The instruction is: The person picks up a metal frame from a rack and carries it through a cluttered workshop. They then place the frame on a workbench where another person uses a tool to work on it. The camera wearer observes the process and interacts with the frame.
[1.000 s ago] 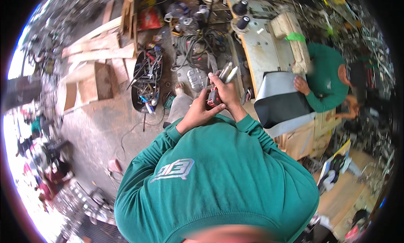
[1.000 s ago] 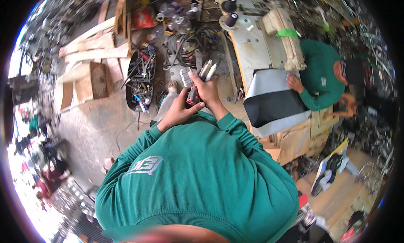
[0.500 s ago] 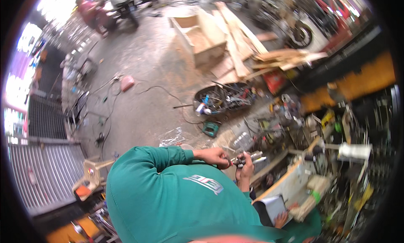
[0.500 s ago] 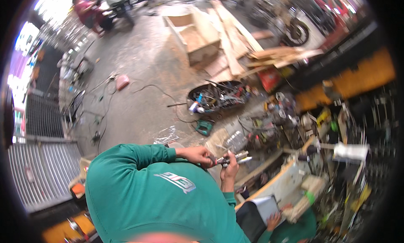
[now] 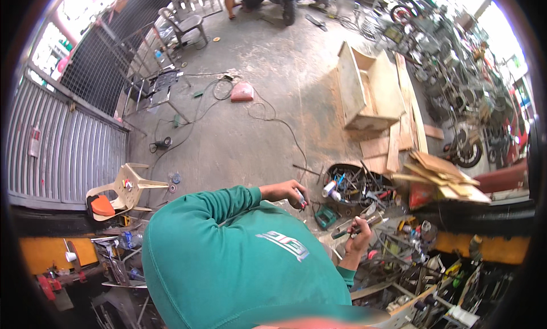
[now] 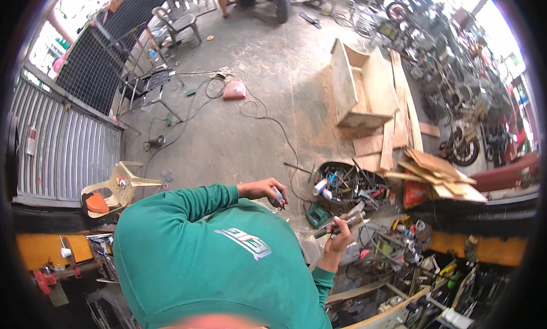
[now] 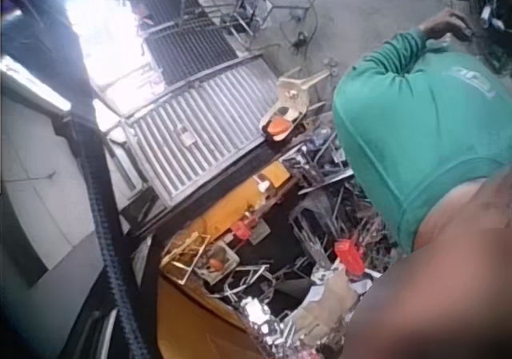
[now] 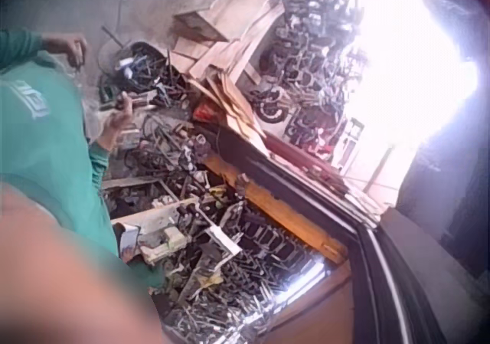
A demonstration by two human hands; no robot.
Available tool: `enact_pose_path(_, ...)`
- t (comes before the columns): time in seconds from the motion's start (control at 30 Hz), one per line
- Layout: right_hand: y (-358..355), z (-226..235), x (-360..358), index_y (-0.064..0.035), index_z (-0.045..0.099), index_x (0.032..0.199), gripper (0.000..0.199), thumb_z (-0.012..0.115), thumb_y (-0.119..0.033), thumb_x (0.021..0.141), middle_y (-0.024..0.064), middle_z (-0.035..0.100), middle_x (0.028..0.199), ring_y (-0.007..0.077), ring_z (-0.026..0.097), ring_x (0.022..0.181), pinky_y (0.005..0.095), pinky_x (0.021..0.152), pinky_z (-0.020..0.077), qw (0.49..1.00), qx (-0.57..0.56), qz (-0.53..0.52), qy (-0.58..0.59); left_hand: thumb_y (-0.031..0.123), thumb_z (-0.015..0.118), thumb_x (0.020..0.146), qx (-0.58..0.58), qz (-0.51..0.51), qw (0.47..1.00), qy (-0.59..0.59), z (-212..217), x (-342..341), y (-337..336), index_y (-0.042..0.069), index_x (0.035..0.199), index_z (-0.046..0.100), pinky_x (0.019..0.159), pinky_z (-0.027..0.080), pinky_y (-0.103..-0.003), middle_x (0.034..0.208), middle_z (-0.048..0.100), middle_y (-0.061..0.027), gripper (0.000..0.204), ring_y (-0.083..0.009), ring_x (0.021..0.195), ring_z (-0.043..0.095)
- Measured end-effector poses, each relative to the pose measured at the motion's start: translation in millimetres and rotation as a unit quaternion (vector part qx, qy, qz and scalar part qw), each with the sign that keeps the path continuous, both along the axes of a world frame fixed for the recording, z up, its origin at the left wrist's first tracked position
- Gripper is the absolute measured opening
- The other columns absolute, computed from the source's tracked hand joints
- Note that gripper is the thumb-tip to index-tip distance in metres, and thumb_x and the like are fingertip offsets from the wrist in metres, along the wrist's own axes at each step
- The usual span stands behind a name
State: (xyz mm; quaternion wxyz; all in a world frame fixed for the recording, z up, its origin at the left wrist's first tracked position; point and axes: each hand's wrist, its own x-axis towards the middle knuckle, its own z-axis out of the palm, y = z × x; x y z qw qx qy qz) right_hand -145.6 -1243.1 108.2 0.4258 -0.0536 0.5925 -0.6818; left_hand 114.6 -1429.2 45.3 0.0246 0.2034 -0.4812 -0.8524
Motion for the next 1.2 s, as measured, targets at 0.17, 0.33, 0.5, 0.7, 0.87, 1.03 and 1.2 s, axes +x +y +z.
enact_pose_path(0.17,-149,43,94,-0.0025,0.058,0.092,0.015,0.066,-0.006,0.081,0.0061,0.057,0.071,0.0139,0.049,0.05,0.0269,0.043,0.0394,0.989,-0.032,0.142,0.003,0.028,0.051,0.085,0.203,0.233,0.951,-0.023,-40,84,-90,0.001,0.082,0.067,0.052,0.048,-0.032,0.073,0.067,-0.0117,0.032,-0.021,0.061,0.064)
enact_pose_path(0.33,-249,83,139,-0.0032,0.052,0.092,0.024,0.067,-0.011,0.074,0.0058,0.049,0.066,0.0145,0.04,0.049,0.0255,0.051,0.0415,0.946,-0.16,0.254,-0.12,0.076,0.06,0.085,-0.049,0.285,0.91,-0.297,-60,137,-149,0.0,0.086,0.072,0.045,0.044,-0.032,0.057,0.061,-0.0063,0.077,-0.0171,0.043,0.054)
enact_pose_path(0.5,-354,78,158,-0.0068,0.049,0.088,0.034,0.071,-0.016,0.063,0.0032,0.047,0.066,0.0138,0.044,0.057,0.0276,0.081,0.0436,0.857,-0.244,0.394,-0.226,0.051,0.062,0.095,0.211,0.476,0.854,-0.012,-72,176,-215,0.004,0.123,0.057,0.054,0.056,-0.035,0.085,0.069,-0.014,0.055,-0.0219,0.059,0.066)
enact_pose_path(0.7,-513,53,158,-0.0069,0.051,0.088,0.033,0.074,-0.01,0.063,0.0052,0.052,0.08,0.0129,0.049,0.066,0.0282,0.077,0.0446,0.794,-0.216,0.556,-0.117,0.012,0.058,0.091,0.063,0.622,0.77,0.123,-43,231,-335,0.008,0.124,0.046,0.062,0.062,-0.04,0.105,0.068,-0.0207,0.035,-0.0262,0.074,0.07)
enact_pose_path(0.87,-608,31,176,-0.0057,0.053,0.089,0.027,0.068,-0.009,0.066,0.0138,0.058,0.104,0.0152,0.052,0.069,0.0267,0.06,0.045,0.799,-0.168,0.565,-0.121,0.006,0.058,0.087,-0.159,0.67,0.725,0.01,20,282,-414,0.01,0.114,0.046,0.06,0.052,-0.026,0.096,0.072,-0.0154,0.03,-0.0135,0.076,0.065)
enact_pose_path(1.03,-689,4,205,-0.0025,0.057,0.095,0.03,0.063,-0.008,0.066,0.0206,0.058,0.125,0.0248,0.063,0.098,0.0396,0.08,0.058,0.803,-0.169,0.552,-0.146,0.006,0.06,0.087,-0.202,0.64,0.738,-0.071,38,312,-517,0.007,0.114,0.046,0.064,0.049,-0.024,0.095,0.072,-0.0132,0.031,-0.0102,0.073,0.06)
enact_pose_path(1.2,-764,6,196,-0.0005,0.057,0.102,0.037,0.067,0.003,0.066,0.021,0.055,0.138,0.0282,0.057,0.125,0.0447,0.096,0.0574,0.806,-0.105,0.581,-0.05,0.006,0.059,0.085,-0.156,0.59,0.788,-0.077,-2,344,-620,0.008,0.112,0.046,0.068,0.052,-0.029,0.094,0.071,-0.0152,0.03,-0.0171,0.08,0.065)
